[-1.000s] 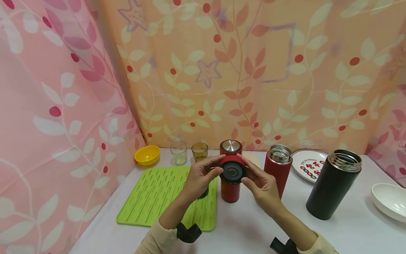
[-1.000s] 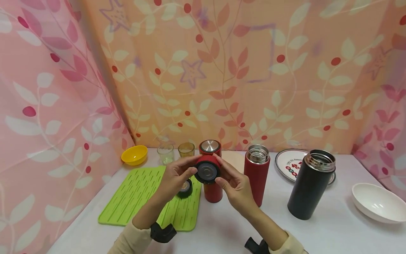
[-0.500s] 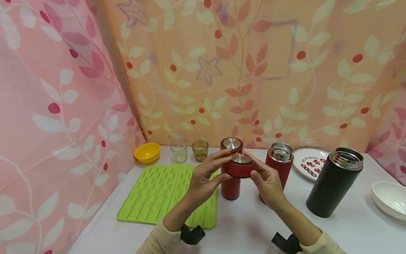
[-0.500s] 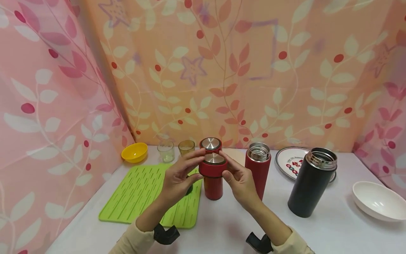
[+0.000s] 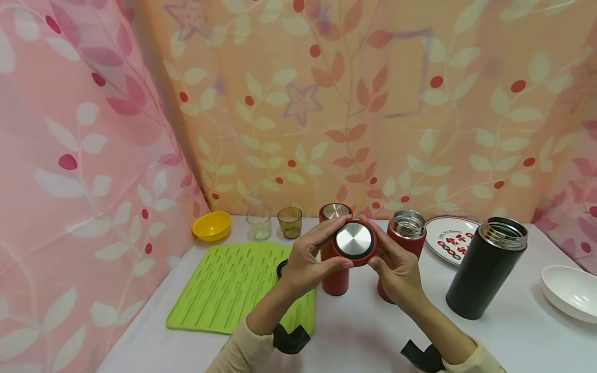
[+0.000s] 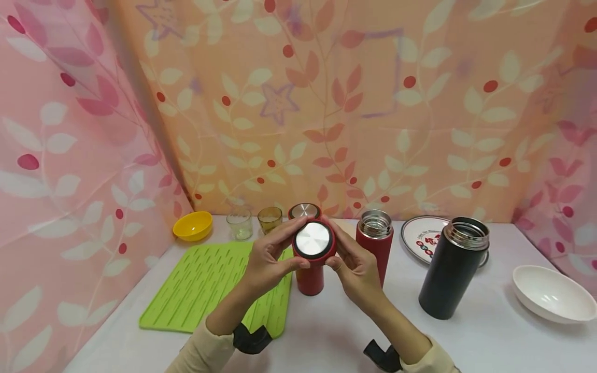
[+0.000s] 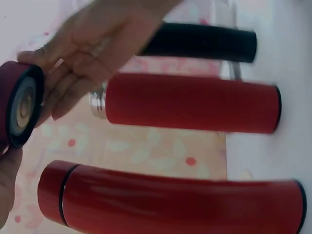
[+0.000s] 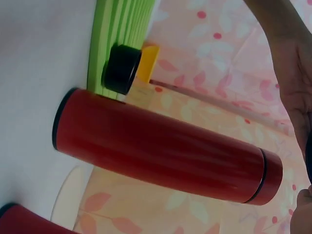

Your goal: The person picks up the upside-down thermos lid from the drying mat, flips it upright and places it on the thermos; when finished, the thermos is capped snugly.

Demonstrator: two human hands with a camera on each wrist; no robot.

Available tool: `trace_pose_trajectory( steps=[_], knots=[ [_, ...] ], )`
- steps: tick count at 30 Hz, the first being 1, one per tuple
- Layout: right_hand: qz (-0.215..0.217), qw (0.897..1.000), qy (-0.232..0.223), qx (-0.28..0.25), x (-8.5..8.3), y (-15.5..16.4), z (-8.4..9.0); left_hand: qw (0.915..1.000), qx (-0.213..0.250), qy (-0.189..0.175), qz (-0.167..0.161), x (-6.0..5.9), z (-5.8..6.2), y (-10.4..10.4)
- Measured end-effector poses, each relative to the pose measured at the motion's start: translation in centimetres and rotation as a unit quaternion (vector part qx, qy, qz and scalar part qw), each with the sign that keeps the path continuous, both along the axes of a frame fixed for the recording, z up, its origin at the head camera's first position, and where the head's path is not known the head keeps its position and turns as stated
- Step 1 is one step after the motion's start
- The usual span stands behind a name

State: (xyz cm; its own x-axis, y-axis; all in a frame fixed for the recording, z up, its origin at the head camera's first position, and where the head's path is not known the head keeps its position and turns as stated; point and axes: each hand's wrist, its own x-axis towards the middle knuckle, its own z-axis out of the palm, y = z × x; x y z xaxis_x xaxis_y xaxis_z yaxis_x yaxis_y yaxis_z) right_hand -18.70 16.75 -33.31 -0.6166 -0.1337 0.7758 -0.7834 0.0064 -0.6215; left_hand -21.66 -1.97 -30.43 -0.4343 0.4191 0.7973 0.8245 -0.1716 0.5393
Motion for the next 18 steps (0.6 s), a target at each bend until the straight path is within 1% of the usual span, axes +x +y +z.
trace_pose_trajectory(
  steps=[3, 5, 6, 8, 12, 13, 15, 18],
  knots=[
    [-0.006, 1.000, -0.012, 0.014, 0.1, 0.2, 0.3, 0.9996, -0.007, 0.015, 0.022, 0.0, 0.1, 0.0],
    [-0.013, 1.000, -0.021, 0.019, 0.2, 0.2, 0.5, 0.9992, -0.005, 0.013, 0.038, 0.1, 0.1, 0.0],
    [-0.020, 0.999, -0.017, 0.022, 0.3, 0.3, 0.6, 0.9991, -0.003, 0.008, 0.042, 0.1, 0.1, 0.0],
    [-0.034, 0.999, 0.005, 0.020, 0.3, 0.5, 0.8, 0.9990, 0.008, -0.003, 0.043, 0.2, 0.0, 0.2],
    [-0.063, 0.996, 0.055, -0.017, 0.6, 1.9, 1.3, 0.9977, 0.040, -0.037, 0.042, 0.2, 0.0, 0.7],
    [-0.068, 0.995, 0.061, -0.029, 0.7, 2.4, 1.3, 0.9970, 0.047, -0.044, 0.043, 0.1, 0.0, 0.8],
    [-0.092, 0.993, 0.062, -0.047, 0.8, 3.5, 1.2, 0.9953, 0.061, -0.062, 0.043, 0.1, 0.1, 1.1],
    [-0.156, 0.986, 0.037, -0.049, 1.1, 5.0, 0.7, 0.9933, 0.067, -0.083, 0.043, 0.1, 0.2, 1.7]
  ],
)
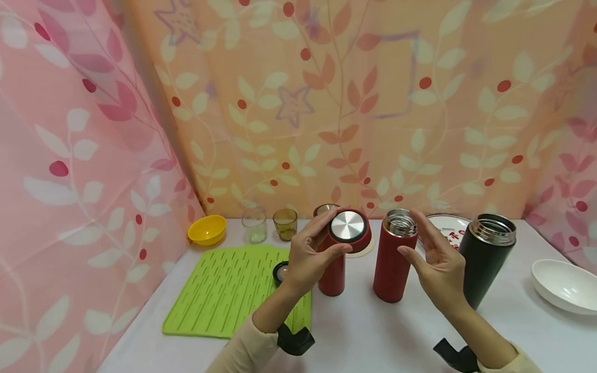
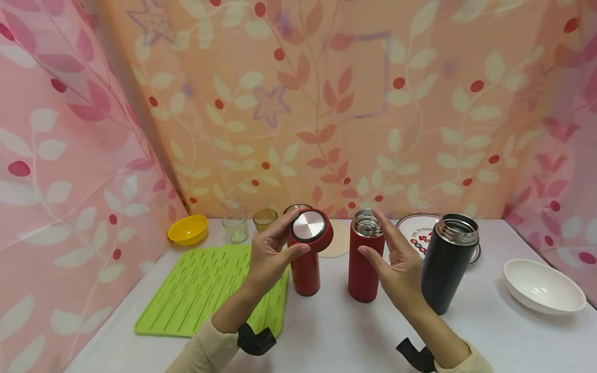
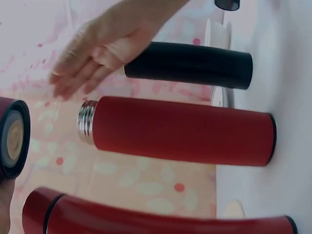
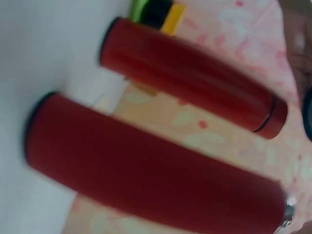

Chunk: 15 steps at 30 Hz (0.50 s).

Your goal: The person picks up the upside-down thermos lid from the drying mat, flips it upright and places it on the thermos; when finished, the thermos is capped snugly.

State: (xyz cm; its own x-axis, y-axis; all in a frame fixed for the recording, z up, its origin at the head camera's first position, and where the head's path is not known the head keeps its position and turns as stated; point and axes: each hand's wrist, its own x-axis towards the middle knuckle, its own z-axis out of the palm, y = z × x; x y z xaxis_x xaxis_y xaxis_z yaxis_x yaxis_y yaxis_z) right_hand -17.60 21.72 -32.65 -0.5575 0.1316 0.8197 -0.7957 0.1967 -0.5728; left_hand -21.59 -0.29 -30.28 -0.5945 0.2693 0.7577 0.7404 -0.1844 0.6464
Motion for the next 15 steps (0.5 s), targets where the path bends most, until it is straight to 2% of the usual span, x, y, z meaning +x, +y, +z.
trace_pose_trajectory(
  steps=[4, 5, 7, 11, 13, 15],
  knots=[
    [-0.061, 0.995, -0.077, 0.024, 0.0, 1.7, -1.4, 0.9996, -0.001, -0.029, -0.002, 0.0, 0.3, 1.2],
    [-0.064, 0.992, -0.101, 0.032, 0.0, 2.1, -1.8, 0.9992, -0.003, -0.039, -0.002, 0.1, 0.5, 1.6],
    [-0.064, 0.986, -0.150, 0.047, -0.2, 2.8, -2.6, 0.9987, -0.008, -0.050, -0.003, 0.4, 1.0, 2.4],
    [-0.052, 0.962, -0.256, 0.075, -0.7, 3.7, -4.0, 0.9972, -0.028, -0.070, -0.006, 0.9, 2.4, 4.2],
    [-0.046, 0.952, -0.289, 0.086, -1.2, 3.8, -4.4, 0.9968, -0.032, -0.073, -0.009, 0.7, 2.9, 5.1],
    [-0.034, 0.947, -0.307, 0.085, -1.6, 3.7, -4.8, 0.9964, -0.036, -0.076, -0.009, 0.1, 2.9, 5.9]
  ],
)
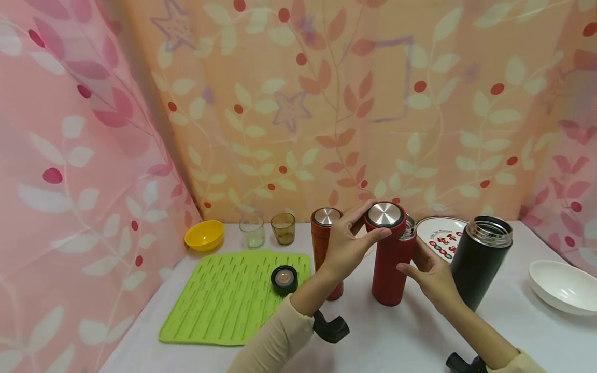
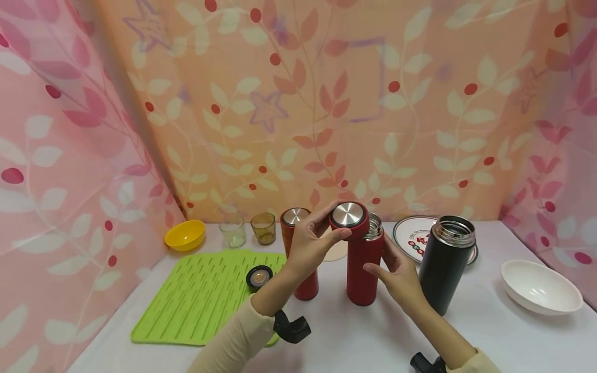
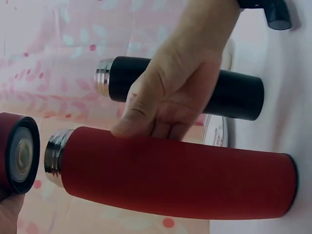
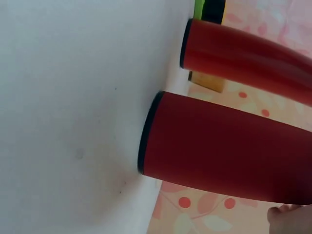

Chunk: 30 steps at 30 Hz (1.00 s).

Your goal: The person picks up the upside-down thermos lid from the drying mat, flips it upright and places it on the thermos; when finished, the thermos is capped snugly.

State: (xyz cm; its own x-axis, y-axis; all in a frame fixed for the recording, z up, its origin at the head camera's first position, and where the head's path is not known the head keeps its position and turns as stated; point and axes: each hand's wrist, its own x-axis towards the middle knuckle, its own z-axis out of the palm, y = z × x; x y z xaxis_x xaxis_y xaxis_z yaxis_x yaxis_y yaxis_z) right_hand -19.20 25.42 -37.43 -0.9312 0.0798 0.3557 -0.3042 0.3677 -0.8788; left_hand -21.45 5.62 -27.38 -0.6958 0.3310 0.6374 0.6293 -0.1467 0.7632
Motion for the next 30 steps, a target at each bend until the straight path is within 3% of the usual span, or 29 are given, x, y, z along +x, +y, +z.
trace_pose_trajectory(
  steps=[7, 16, 23, 30],
  knots=[
    [0.032, 0.998, 0.039, -0.032, -1.2, -0.6, -1.0, 0.9998, -0.015, 0.002, 0.012, -2.5, -1.5, 1.7],
    [0.021, 0.999, 0.036, -0.032, -1.1, -0.6, -1.3, 0.9981, -0.043, 0.017, 0.041, -1.9, -0.3, 2.5],
    [-0.001, 0.999, 0.029, -0.015, -1.2, -0.3, -1.1, 0.9968, -0.057, 0.025, 0.049, -3.7, -1.4, 3.7],
    [0.000, 1.000, 0.016, -0.021, -1.2, -0.1, -1.0, 0.9978, -0.046, 0.027, 0.040, -4.2, -1.6, 4.1]
  ],
)
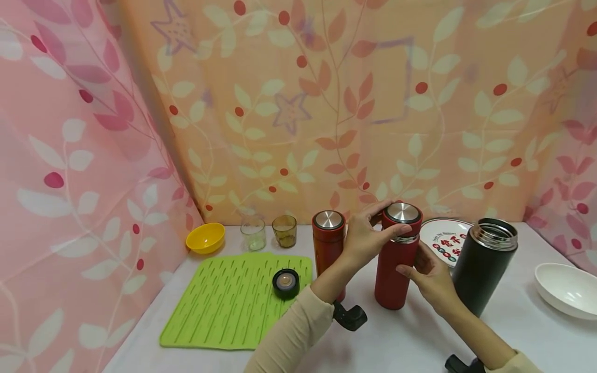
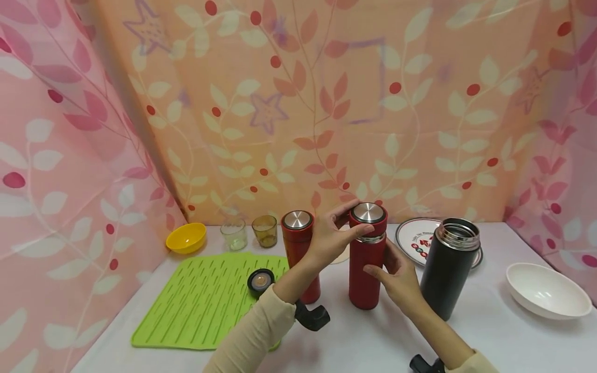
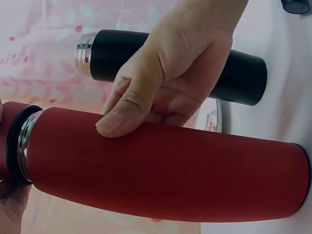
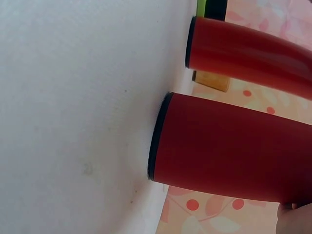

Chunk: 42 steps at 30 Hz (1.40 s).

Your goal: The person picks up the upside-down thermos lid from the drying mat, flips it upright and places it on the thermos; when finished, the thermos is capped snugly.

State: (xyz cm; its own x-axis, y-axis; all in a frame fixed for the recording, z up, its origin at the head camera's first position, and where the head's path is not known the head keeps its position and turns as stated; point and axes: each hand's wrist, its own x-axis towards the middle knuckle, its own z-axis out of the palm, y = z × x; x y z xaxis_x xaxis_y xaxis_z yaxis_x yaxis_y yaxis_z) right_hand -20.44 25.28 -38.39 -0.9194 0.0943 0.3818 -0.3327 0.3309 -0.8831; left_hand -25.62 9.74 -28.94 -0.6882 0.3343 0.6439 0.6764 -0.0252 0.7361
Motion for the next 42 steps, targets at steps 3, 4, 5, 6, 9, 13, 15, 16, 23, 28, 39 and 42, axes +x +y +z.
trace_pose_trajectory(
  steps=[3, 4, 5, 6, 9, 13, 15, 16, 23, 28, 39, 42],
  knots=[
    [0.001, 1.000, 0.003, 0.005, -0.1, -0.1, 0.1, 0.9999, 0.003, 0.007, 0.009, 0.0, 0.0, 0.1],
    [0.000, 1.000, 0.004, 0.008, -0.2, -0.1, 0.1, 0.9998, 0.004, 0.009, 0.015, 0.0, 0.0, 0.1],
    [-0.001, 1.000, 0.006, 0.010, -0.3, -0.1, 0.2, 0.9998, 0.006, 0.009, 0.018, 0.3, 0.3, 0.0],
    [-0.001, 1.000, 0.009, 0.012, -0.3, -0.1, 0.2, 0.9997, 0.009, 0.010, 0.020, 0.7, 0.7, 0.0],
    [-0.004, 1.000, 0.016, 0.012, -0.4, -0.1, 0.2, 0.9997, 0.019, 0.008, 0.015, 1.8, 1.6, -0.3],
    [-0.004, 1.000, 0.018, 0.009, -0.3, 0.0, 0.1, 0.9994, 0.033, -0.009, 0.000, 2.3, 1.6, -0.4],
    [-0.004, 1.000, 0.016, 0.008, -0.2, 0.0, 0.0, 0.9992, 0.037, -0.015, -0.011, 1.9, 1.0, -0.4],
    [-0.003, 1.000, 0.015, 0.007, -0.2, 0.0, 0.0, 0.9991, 0.036, -0.014, -0.015, 1.6, 0.6, -0.3],
    [-0.005, 1.000, 0.004, 0.006, -0.2, -0.1, 0.0, 0.9976, -0.020, -0.039, -0.054, -0.1, -1.4, 0.0],
    [-0.013, 1.000, -0.008, 0.015, -0.1, -0.1, -0.1, 0.9957, -0.004, -0.090, -0.017, 0.4, -2.0, 0.7],
    [-0.001, 1.000, 0.006, -0.001, -0.1, 0.0, -0.3, 0.9908, 0.051, -0.098, -0.078, 0.0, -2.8, 0.4],
    [-0.007, 1.000, -0.005, 0.005, 0.0, -0.1, -0.2, 0.9931, 0.037, -0.098, -0.053, 0.2, -2.7, 0.6]
  ],
)
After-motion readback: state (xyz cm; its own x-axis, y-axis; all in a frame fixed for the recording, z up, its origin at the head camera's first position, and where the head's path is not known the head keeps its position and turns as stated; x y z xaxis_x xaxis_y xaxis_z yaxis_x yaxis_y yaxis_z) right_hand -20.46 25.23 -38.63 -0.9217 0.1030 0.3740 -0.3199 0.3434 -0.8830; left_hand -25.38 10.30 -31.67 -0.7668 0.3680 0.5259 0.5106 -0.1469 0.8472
